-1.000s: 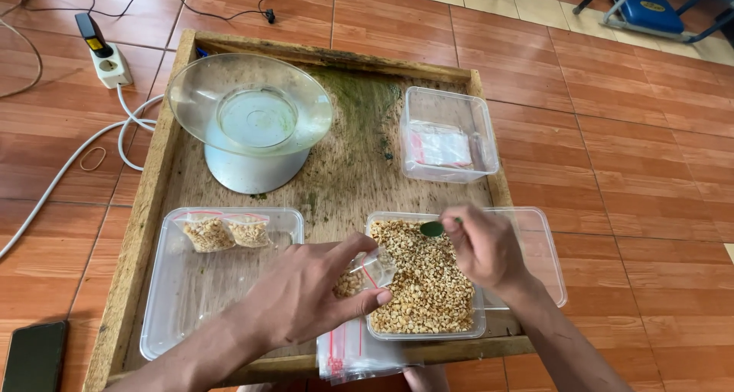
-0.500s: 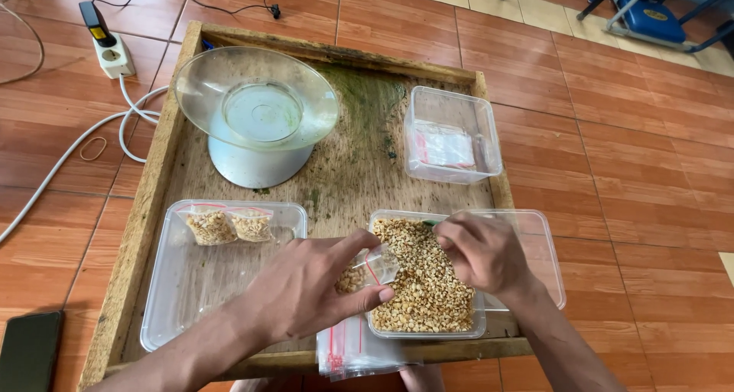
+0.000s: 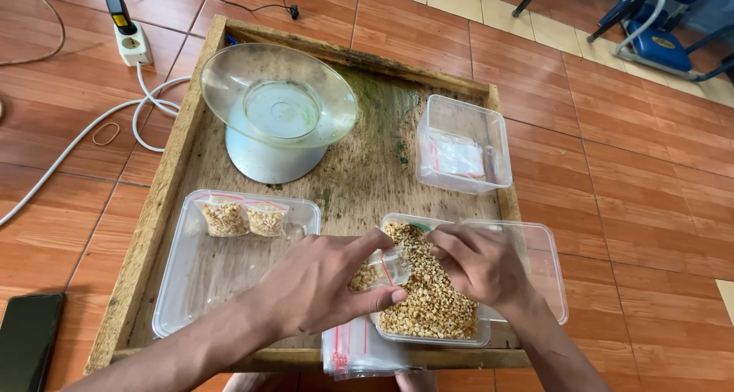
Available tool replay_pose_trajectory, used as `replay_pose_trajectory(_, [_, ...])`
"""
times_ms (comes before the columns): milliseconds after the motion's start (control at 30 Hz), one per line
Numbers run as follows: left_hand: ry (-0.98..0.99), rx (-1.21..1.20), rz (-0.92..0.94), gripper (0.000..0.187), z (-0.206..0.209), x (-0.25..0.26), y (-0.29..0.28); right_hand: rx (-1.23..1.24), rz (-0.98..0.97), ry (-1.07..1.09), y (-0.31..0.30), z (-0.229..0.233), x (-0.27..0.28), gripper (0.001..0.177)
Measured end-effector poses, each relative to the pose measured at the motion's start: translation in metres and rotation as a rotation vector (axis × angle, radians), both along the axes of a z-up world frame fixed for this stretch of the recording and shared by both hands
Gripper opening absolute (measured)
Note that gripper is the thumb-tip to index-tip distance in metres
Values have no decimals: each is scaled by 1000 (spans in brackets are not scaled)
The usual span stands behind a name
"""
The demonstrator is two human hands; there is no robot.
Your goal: A person is manually packaging grains by scooping them from a large container into small plastic bags using a spoon and a small measuring cup.
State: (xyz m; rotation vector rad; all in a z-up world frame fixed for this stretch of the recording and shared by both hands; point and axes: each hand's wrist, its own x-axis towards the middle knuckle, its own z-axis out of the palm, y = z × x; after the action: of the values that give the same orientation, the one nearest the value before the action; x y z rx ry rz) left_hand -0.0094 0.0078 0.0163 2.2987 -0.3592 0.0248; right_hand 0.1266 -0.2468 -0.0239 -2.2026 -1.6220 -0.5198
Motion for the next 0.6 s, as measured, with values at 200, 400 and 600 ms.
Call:
replay_pose_trajectory(200, [-23, -4, 3, 60, 1, -1, 2, 109, 115, 212, 1, 2, -5, 6])
replay_pose_trajectory(400, [-44, 2, -6, 62, -4, 0, 2, 208, 34, 65, -30, -20, 26, 12])
replay_pose_trajectory(600, [-29, 39, 0, 64, -4, 0, 4, 128, 0, 36, -38, 6, 22, 8])
